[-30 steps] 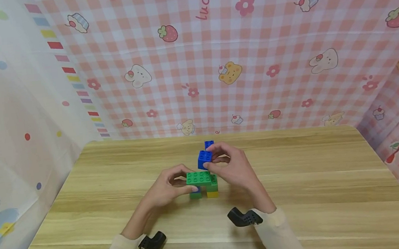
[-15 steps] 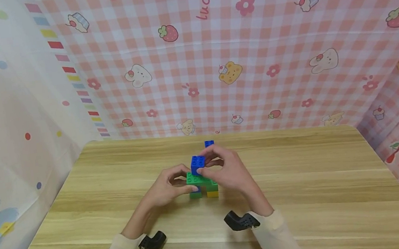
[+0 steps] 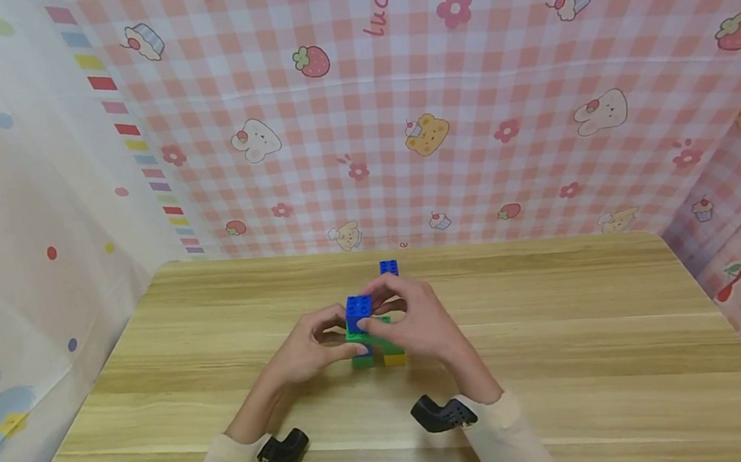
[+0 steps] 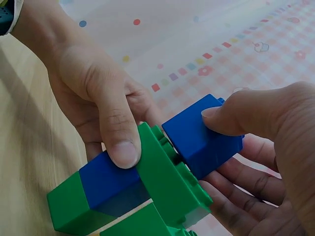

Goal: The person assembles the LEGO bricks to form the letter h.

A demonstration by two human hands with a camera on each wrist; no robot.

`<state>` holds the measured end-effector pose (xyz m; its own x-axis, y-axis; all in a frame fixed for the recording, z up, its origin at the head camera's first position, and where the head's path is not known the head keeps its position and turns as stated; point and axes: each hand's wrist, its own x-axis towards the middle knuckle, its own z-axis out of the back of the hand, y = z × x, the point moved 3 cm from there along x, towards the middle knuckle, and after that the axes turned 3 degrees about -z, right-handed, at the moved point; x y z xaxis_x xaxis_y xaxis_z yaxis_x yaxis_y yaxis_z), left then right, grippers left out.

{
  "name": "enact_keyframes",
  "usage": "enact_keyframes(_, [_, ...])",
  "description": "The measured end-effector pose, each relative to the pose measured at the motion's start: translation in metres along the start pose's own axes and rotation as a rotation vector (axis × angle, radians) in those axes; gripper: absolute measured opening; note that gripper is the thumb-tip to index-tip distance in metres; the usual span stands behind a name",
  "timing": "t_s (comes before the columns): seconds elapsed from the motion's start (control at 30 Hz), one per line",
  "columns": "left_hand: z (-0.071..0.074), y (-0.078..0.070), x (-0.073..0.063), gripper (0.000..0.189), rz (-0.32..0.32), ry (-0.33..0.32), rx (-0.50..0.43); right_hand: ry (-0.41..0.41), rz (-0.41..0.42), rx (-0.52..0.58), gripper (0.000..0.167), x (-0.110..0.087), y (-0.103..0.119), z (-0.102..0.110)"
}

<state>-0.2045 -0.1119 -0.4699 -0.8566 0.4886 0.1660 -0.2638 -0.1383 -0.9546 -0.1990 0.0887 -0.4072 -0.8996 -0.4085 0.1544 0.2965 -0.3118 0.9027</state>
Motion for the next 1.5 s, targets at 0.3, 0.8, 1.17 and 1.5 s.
enact_keyframes(0.3, [0.0,0.002,0.0,0.023,0.0,0.0,-0.006,0.023,0.029,-0.015,0.034,0.0,0.0,-0.005])
enact_keyframes(0.8, [-0.001,-0.001,-0.001,0.023,0.005,-0.002,-0.014,0.044,0.048,-0.031,0.033,0.0,-0.001,-0.005])
enact_keyframes(1.17, [0.003,-0.006,-0.002,0.026,0.048,0.006,0.03,0.067,0.049,-0.034,0.031,0.001,0.0,-0.004])
enact_keyframes(1.5, [0.01,-0.021,-0.002,0.023,-0.006,-0.038,0.068,0.062,0.035,-0.055,0.031,0.0,0.0,-0.002])
